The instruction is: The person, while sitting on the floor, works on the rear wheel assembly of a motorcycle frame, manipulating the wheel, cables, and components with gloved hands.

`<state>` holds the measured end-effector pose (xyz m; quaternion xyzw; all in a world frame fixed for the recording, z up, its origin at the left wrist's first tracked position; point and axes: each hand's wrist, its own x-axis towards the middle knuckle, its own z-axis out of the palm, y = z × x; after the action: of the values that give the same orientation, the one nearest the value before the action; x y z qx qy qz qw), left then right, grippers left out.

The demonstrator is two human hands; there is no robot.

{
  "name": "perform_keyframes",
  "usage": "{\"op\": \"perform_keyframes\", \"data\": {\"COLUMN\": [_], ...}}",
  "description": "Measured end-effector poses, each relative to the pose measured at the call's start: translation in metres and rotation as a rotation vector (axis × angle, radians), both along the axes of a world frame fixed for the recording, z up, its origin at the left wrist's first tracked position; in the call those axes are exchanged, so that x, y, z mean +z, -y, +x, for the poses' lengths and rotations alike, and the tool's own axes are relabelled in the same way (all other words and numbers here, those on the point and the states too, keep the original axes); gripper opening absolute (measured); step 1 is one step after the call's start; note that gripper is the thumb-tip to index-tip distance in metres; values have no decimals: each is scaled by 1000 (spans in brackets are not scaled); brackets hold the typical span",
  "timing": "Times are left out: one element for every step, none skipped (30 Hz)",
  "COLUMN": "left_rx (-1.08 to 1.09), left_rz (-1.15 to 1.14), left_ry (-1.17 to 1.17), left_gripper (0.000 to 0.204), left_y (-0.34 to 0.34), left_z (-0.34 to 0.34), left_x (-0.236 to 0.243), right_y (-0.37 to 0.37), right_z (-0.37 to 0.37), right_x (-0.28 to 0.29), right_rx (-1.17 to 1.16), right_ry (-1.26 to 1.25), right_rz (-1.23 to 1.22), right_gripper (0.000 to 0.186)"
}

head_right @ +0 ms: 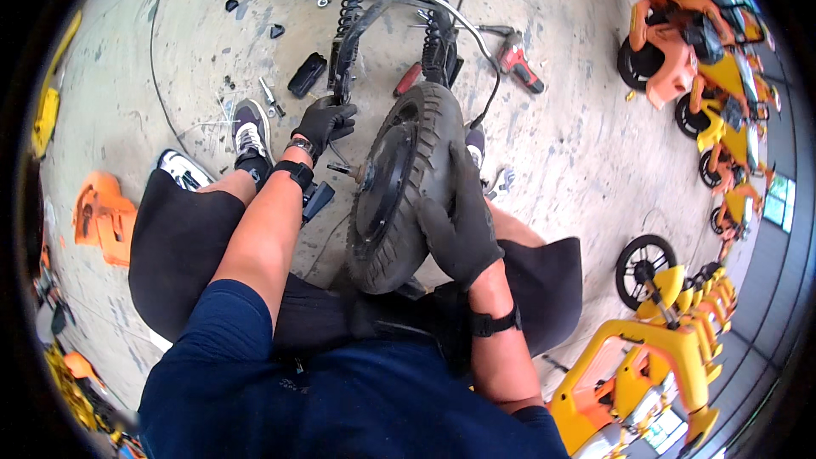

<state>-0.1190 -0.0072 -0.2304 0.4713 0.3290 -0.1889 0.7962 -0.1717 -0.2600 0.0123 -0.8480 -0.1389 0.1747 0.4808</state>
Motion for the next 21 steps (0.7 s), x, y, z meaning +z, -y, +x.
{"op": "perform_keyframes", "data": {"left_rx": [22, 62, 100, 112, 137, 160, 158, 175, 185, 160, 117, 64, 35, 9, 9, 8, -73, -167, -88, -83, -84], "left_rz": [-12, -17, -20, -26, -6, 15, 12, -6, -25, -32, 6, 40, 35, 27, 32, 35, 88, 126, 40, -10, 28], "left_ry": [1, -19, -41, -43, -53, -63, -67, -38, -19, 6, 26, 38, 45, 64, 67, 69, 229, 397, 63, 112, 124], "left_gripper": [42, 42, 43, 43, 45, 47, 47, 49, 52, 50, 50, 49, 47, 46, 43, 40, 38, 36, 33, 32, 33], "left_y": [1, 2, 2, 4, 8, 10, 9, 8, 9, 5, 2, 1, 2, 5, 6, 9, -7, -7, -4, -9, -16], "left_z": [1, 2, 3, 2, 1, 1, 1, 0, -4, -5, -4, -3, 0, 7, 10, 10, 8, 11, 13, 10, 9], "left_x": [-2, 0, 2, 4, 7, 9, 9, 8, 10, 12, 16, 16, 15, 14, 15, 12, -11, 0, 11, 17, 18], "right_y": [0, -1, -3, -5, -4, -5, -6, -9, -12, -14, -15, -12, -8, -5, -2, -4, -11, -12, -14, -18, -23], "right_z": [2, 3, 5, 6, 5, 7, 10, 14, 17, 24, 29, 30, 33, 37, 41, 45, 47, 50, 52, 55, 57], "right_x": [3, 5, 8, 12, 17, 23, 28, 35, 39, 42, 41, 37, 33, 35, 34, 34, 38, 39, 39, 44, 49], "right_rx": [-10, -27, -28, -15, -31, -44, -51, 39, 124, 143, 192, 236, 241, 246, 256, 285, 289, 273, 256, 272, 296], "right_ry": [-21, -43, -52, -53, -136, -180, -224, -137, -62, -55, 6, 55, 55, 77, 96, 153, 120, 92, 61, 46, 35], "right_rz": [-47, -89, -101, -107, -142, -160, -180, -281, -384, -448, -478, -509, -491, -514, -536, -482, -467, -470, -474, -517, -558], "right_gripper": [72, 71, 69, 69, 71, 72, 73, 76, 79, 83, 83, 83, 83, 83, 83, 80, 77, 75, 74, 69, 65]}}
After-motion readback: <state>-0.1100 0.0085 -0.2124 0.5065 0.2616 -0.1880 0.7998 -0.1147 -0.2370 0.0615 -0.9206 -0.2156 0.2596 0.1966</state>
